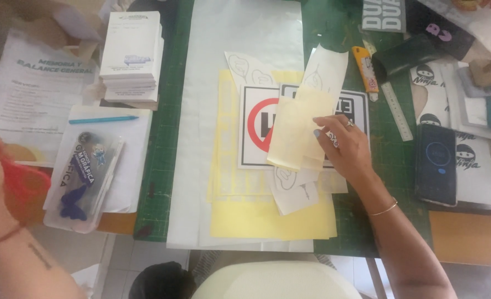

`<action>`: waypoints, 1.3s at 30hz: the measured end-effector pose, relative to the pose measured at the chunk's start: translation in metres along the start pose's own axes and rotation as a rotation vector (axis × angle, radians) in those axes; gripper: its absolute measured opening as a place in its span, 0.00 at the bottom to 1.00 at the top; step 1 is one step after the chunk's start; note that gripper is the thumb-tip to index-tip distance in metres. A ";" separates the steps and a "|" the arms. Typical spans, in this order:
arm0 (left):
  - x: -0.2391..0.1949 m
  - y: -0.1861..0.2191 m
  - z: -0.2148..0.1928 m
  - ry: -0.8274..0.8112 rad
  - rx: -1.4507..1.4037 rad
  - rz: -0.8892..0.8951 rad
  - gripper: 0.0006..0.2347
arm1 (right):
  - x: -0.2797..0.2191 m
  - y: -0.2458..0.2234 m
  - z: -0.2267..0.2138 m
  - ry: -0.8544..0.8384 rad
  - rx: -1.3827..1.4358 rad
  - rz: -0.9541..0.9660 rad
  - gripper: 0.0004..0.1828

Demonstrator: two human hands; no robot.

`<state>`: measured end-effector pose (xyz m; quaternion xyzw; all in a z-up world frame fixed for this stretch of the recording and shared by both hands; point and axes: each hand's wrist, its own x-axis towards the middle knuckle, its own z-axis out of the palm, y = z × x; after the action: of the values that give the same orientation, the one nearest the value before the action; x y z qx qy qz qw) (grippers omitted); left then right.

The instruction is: Cutting out various paper designs and stickers from sheets using scissors on a cutting mat.

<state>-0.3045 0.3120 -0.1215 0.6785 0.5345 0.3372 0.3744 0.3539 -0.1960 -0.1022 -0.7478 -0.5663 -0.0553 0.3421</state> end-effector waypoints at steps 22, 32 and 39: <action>-0.132 0.174 0.348 -1.053 -1.104 -0.241 0.23 | -0.038 0.051 0.012 0.022 0.179 -0.015 0.19; -0.122 0.162 0.352 -1.038 -1.086 -0.197 0.23 | -0.039 0.041 0.016 0.049 0.076 -0.148 0.20; -0.140 0.159 0.359 -1.062 -1.103 -0.205 0.22 | -0.039 0.051 -0.015 0.028 -0.123 -0.258 0.18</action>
<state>0.0500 0.0987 -0.1683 0.4116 0.0981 0.1477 0.8939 0.3898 -0.2424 -0.1316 -0.6876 -0.6484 -0.1436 0.2936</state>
